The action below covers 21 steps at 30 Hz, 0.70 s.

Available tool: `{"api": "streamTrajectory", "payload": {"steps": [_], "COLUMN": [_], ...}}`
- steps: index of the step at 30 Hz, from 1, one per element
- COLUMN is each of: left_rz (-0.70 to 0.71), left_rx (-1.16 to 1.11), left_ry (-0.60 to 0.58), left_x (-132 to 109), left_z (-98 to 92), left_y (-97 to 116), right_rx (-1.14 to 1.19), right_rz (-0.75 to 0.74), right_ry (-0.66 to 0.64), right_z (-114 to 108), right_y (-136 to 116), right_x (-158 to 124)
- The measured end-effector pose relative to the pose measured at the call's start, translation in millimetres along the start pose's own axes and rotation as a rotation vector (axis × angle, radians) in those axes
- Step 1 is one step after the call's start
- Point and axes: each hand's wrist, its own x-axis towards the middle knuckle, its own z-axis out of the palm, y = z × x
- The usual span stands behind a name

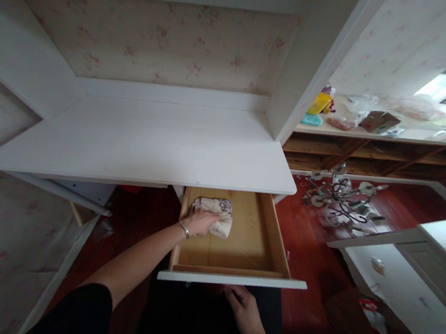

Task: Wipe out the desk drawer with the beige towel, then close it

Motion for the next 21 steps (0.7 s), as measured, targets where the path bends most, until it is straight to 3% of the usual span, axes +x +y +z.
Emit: {"api": "streamTrajectory", "payload": {"steps": [7,21], "left_rz": [0.080,-0.013], "left_rx": [0.040,-0.058], "left_ry": [0.091,0.169], "left_x": [6,16], "left_z": [8.8,10.1], "left_y": [-13,-28], "right_rx": [0.008,-0.008], "right_rz": [0.012,-0.013], "right_ry": [-0.011,-0.019], "right_z": [-3,-4], "right_y": [-7,-5], "right_x": [0,0]}}
